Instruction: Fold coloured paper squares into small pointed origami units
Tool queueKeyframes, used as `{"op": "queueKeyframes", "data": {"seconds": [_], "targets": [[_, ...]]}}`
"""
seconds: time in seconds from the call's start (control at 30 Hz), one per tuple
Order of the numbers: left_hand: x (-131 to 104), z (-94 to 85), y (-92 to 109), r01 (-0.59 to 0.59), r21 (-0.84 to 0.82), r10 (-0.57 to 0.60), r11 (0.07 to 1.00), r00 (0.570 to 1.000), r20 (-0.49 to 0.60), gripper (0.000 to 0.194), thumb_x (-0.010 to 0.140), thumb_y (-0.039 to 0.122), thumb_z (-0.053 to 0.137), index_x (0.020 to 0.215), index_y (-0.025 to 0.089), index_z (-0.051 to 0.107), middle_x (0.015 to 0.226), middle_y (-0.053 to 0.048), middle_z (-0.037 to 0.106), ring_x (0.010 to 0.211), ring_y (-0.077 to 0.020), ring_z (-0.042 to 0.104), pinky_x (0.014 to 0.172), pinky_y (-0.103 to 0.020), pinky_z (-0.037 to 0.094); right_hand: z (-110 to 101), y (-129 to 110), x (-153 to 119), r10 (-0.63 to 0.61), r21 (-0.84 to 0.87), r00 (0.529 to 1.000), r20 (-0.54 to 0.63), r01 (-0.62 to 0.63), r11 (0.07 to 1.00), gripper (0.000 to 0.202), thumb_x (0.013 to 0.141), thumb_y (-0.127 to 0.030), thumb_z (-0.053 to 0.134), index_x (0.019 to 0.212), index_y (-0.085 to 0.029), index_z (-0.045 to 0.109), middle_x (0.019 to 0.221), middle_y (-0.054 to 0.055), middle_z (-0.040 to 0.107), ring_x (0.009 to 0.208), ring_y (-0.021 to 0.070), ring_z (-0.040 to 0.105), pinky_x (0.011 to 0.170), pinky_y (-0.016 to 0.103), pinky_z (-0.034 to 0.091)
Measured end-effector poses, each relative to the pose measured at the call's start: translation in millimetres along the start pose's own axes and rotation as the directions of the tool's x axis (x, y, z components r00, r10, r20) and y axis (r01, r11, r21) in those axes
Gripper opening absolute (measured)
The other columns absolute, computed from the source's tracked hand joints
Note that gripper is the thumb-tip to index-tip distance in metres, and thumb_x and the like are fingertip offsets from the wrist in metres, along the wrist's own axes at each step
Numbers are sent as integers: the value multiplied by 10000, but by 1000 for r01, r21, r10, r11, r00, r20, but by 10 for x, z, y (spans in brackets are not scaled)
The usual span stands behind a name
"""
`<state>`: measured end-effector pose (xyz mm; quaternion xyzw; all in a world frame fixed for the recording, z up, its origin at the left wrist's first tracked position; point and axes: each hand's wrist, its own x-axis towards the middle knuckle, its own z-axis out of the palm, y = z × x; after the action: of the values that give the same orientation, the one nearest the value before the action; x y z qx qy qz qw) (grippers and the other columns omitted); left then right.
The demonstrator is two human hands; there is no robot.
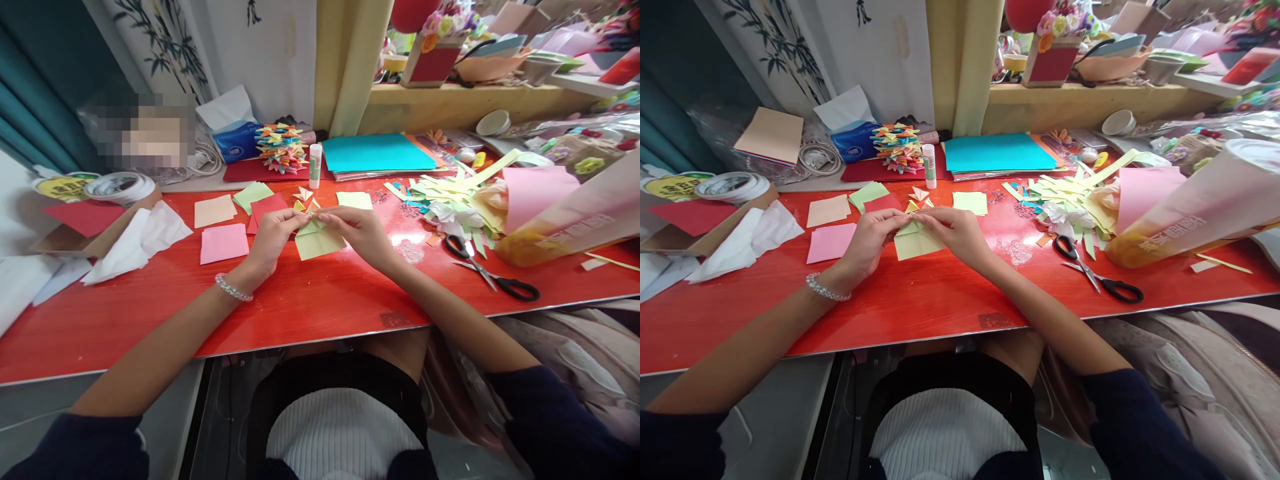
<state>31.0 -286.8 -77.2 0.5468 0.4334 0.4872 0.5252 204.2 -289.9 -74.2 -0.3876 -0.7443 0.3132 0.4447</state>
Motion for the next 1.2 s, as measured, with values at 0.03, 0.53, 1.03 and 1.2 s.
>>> {"op": "queueKeyframes", "data": {"seconds": [0.03,0.53,1.03,1.2], "targets": [[-1,-1,1,0,8,0,1000,1000,5,138,757,274,653,693,151,665,685,-9,598,650,-102,519,647,-246,428,-3,10,8,42,60,999,-9,-41,997,233,876,-366,564,919,-211,733,940,36,705,910,176,627,810,321,480],[50,-66,-33,-134,293,121,947,991,63,217,803,366,614,750,161,662,744,-29,647,697,-132,549,654,-263,407,-103,28,87,370,371,867,335,-482,794,320,851,-442,589,824,-138,685,814,75,680,747,155,622,724,303,518],[26,-77,23,-177,430,143,885,983,110,233,834,376,571,793,172,675,775,-41,684,735,-162,587,670,-283,407,-179,59,83,358,442,785,505,-591,675,363,859,-456,593,979,-136,714,948,94,711,816,151,669,832,303,540],[23,-77,36,-165,446,129,880,985,111,257,835,401,567,775,173,669,741,-35,678,708,-158,583,642,-277,401,-180,33,86,362,407,780,511,-590,697,298,793,-410,689,934,-152,733,902,80,715,829,148,673,854,302,540]]}}
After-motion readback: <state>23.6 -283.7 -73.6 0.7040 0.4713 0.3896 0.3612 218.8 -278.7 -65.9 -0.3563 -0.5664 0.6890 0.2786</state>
